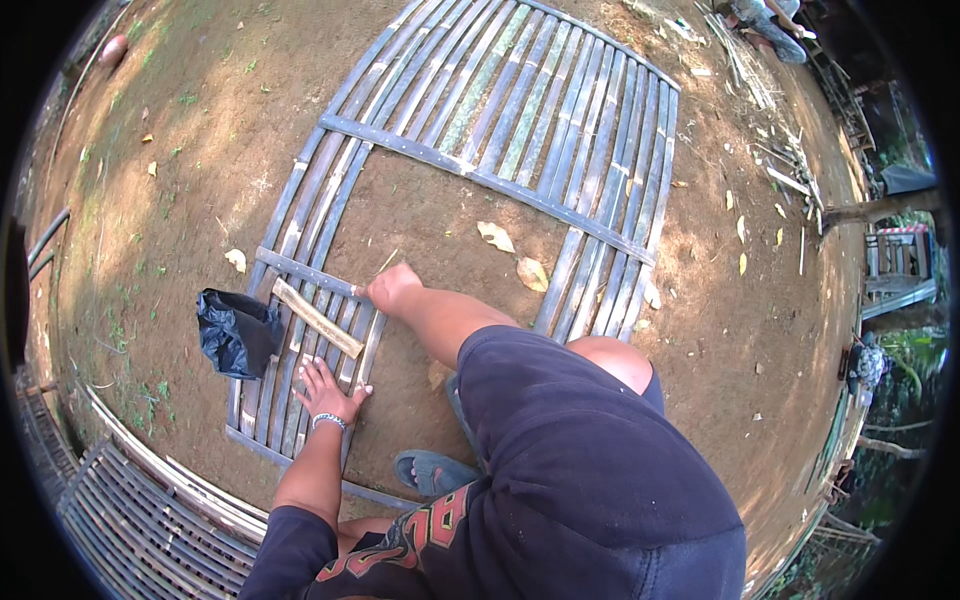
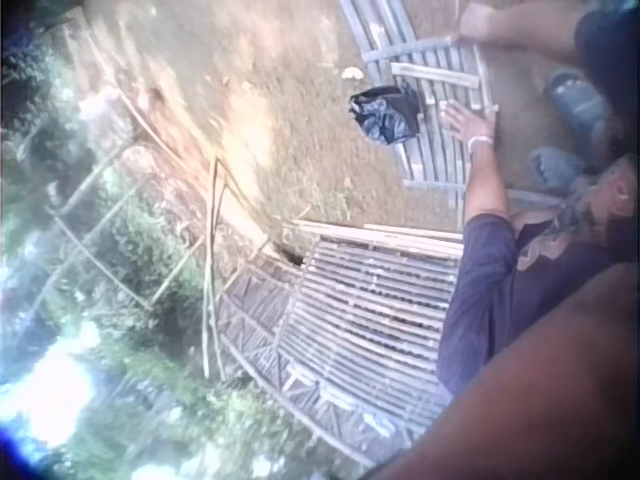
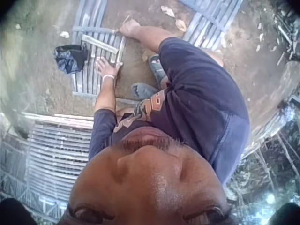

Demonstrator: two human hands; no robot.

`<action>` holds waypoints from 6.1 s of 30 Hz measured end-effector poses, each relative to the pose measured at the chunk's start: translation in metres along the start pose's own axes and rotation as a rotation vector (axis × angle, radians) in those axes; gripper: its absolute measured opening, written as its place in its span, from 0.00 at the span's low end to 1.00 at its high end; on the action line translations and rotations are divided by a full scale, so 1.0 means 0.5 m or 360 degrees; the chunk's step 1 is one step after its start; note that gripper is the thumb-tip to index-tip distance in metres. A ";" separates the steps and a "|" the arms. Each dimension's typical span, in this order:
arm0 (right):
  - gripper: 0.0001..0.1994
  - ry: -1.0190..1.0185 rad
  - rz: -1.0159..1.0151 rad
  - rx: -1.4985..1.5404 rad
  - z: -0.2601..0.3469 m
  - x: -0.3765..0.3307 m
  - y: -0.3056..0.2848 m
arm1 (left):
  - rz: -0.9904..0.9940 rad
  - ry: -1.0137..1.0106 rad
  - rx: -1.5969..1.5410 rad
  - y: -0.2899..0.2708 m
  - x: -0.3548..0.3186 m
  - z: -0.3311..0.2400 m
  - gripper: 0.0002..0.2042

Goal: The person uses a hammer to drive nails into a bamboo lattice structure laid on the ground. They repeatedly pick up nails from a black plastic bag and secure the bamboo strips together. The person works on the structure from a standing position, occasionally adjusting the bamboo pieces.

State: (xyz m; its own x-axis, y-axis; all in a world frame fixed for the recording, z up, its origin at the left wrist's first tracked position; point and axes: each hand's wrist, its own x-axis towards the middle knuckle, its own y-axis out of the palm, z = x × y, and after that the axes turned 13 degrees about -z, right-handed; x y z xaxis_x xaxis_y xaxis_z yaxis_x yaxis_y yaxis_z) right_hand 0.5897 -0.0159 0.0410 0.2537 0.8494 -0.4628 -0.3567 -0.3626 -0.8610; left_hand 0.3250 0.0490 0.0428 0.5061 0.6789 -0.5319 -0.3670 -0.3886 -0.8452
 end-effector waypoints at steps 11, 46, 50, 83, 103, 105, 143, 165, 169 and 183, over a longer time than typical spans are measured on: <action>0.25 -0.0180 -0.0538 0.0437 0.171 0.042 0.021 | -0.0029 -0.0011 -0.0136 -0.001 0.002 0.023 0.66; 0.25 0.0754 -0.0752 0.1805 0.062 0.097 0.124 | -0.0698 0.0063 -0.0346 -0.200 0.269 0.237 0.16; 0.26 0.0749 -0.0740 0.1848 0.082 0.115 0.130 | -0.1077 0.0292 0.0228 -0.040 0.349 0.316 0.28; 0.24 0.0771 -0.0850 0.1675 0.087 0.102 0.113 | -0.1036 0.0903 -0.1818 -0.111 0.149 0.055 0.03; 0.17 0.1224 -0.0611 0.1900 0.026 -0.013 0.165 | -0.1720 0.0270 -0.1157 -0.011 0.425 -0.197 0.04; 0.14 0.1320 -0.0586 0.2374 0.014 -0.096 0.153 | -0.1694 0.0260 -0.1155 -0.023 0.430 -0.198 0.05; 0.22 0.1059 -0.0870 0.0998 0.067 -0.003 0.133 | -0.0927 -0.0323 -0.2635 0.062 0.097 0.137 0.05; 0.21 0.0992 -0.0896 0.0890 0.085 -0.010 0.143 | -0.0652 0.0012 -0.0509 0.194 -0.111 0.149 0.13; 0.21 0.0994 -0.0920 0.0910 0.093 -0.016 0.145 | -0.0561 -0.0042 -0.0428 0.185 -0.103 0.143 0.17; 0.21 0.1039 -0.0879 0.0879 0.095 -0.012 0.144 | -0.0632 -0.0011 -0.0364 0.191 -0.087 0.133 0.11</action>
State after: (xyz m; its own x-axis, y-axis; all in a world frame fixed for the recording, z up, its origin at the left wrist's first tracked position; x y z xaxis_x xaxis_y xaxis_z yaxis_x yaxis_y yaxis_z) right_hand 0.5198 -0.0289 -0.0079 0.8910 0.4091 -0.1969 -0.3643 0.3853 -0.8479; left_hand 0.2160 0.0240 -0.0112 0.5675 0.8068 -0.1646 0.0366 -0.2244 -0.9738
